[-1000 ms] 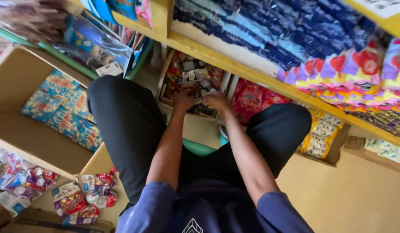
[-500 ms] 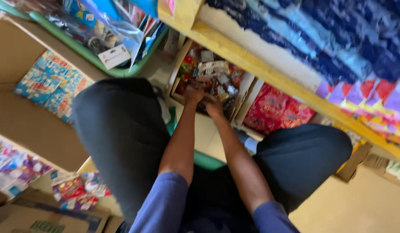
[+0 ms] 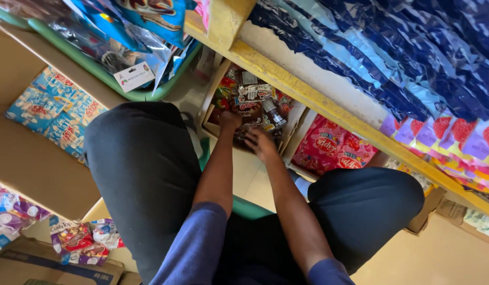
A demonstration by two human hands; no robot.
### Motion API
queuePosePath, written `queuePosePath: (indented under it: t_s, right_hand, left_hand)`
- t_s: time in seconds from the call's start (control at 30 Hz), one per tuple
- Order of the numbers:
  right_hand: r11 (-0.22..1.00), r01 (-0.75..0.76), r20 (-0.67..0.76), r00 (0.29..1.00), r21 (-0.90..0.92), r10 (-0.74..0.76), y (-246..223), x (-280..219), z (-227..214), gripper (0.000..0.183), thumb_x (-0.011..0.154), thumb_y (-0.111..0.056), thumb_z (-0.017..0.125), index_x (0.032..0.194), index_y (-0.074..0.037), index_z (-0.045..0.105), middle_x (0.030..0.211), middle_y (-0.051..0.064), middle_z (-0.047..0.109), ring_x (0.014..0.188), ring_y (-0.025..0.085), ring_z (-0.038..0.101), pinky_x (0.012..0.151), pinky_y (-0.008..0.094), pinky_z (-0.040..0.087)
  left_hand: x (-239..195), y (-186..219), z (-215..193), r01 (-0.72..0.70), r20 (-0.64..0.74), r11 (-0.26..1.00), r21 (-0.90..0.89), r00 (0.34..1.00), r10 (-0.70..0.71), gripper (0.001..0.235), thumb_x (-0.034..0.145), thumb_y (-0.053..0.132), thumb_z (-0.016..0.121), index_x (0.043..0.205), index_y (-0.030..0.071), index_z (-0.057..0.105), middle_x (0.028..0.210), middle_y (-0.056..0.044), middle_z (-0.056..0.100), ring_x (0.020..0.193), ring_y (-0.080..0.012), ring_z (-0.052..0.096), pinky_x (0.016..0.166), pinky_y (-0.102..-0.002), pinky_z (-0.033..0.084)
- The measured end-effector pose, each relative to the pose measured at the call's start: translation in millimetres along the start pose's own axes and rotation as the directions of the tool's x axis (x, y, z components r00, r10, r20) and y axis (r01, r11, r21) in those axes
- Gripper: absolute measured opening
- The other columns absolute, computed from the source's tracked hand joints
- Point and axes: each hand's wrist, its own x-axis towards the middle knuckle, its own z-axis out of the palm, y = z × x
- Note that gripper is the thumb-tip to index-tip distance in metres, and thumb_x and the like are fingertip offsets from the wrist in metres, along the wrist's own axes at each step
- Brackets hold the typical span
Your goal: The person sits on a small stool and repeatedly takes packets of Krim Stix from a cardboard box on the floor. They place the packets onto a shelf, stacking them neatly next to other snack items.
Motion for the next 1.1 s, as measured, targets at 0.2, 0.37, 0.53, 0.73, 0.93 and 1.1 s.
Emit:
queuePosePath:
  t_s: [0.2,0.37,0.53,0.73,0.93,1.1]
  right_hand:
    - [0.984,0.082,-0.031,0.996,0.157,-0.079,-19,-2,-7,0.024,0.096,-0.020,0.068,0.117,-0.009,0.063,0.117,0.007,0.068,0.109,0.026,0.067,0.094,0.040,0.055]
    - [0.997,0.041,-0.122,0.992,0.070,-0.032,-13,-2,-16,0.029,0.092,-0.022,0.067,0.116,-0.007,0.062,0.108,0.009,0.073,0.098,0.027,0.071,0.091,0.043,0.057]
    - [0.836,0.039,-0.367,0.887,-0.547,-0.281,-7,7,-44,0.048,0.099,-0.043,0.068,0.122,0.000,0.069,0.108,0.014,0.073,0.099,0.032,0.073,0.095,0.051,0.059]
    - [0.961,0.047,-0.075,0.997,0.272,-0.028,-80,-107,5,0.055,0.091,-0.050,0.069,0.135,-0.018,0.058,0.132,0.012,0.061,0.121,0.030,0.060,0.101,0.054,0.050]
    - [0.919,0.370,0.217,0.916,-0.138,-0.337,-96,-147,15,0.052,0.083,-0.026,0.082,0.130,-0.012,0.064,0.128,0.003,0.068,0.120,0.020,0.060,0.102,0.045,0.048]
    - [0.933,0.355,0.444,0.829,0.050,-0.339,-90,-165,22,0.052,0.082,-0.008,0.084,0.130,-0.006,0.063,0.120,0.004,0.072,0.112,0.021,0.066,0.101,0.040,0.053]
  left_hand:
    - [-7,5,-20,0.035,-0.038,0.999,0.031,0.999,-0.033,0.071,0.076,0.060,0.078,0.109,-0.003,0.071,0.117,-0.024,0.067,0.112,-0.0366,0.065,0.096,-0.044,0.051]
    - [14,-19,-6,-0.058,0.248,0.909,-0.413,0.953,0.174,0.020,0.090,0.021,0.074,0.098,0.002,0.076,0.095,-0.015,0.069,0.082,-0.0285,0.063,0.075,-0.042,0.053]
    - [-43,-7,-63,0.577,0.679,0.473,-0.666,0.732,0.063,0.018,0.087,-0.001,0.075,0.102,0.004,0.067,0.099,-0.009,0.055,0.085,-0.0225,0.054,0.069,-0.034,0.057]
    - [-185,73,-187,0.325,0.696,0.653,-0.684,0.558,0.452,0.040,0.073,-0.001,0.075,0.106,0.022,0.068,0.108,0.000,0.069,0.095,-0.0200,0.066,0.071,-0.042,0.053]
    - [-201,101,-213,-0.127,0.536,0.796,-0.591,0.675,0.506,0.023,0.091,0.019,0.083,0.108,0.006,0.074,0.103,-0.004,0.073,0.092,-0.0144,0.068,0.078,-0.035,0.054]
    - [-210,101,-226,-0.581,0.436,0.737,-0.346,0.596,0.674,0.029,0.085,0.019,0.082,0.104,-0.001,0.076,0.082,-0.005,0.074,0.069,-0.0138,0.067,0.055,-0.034,0.054]
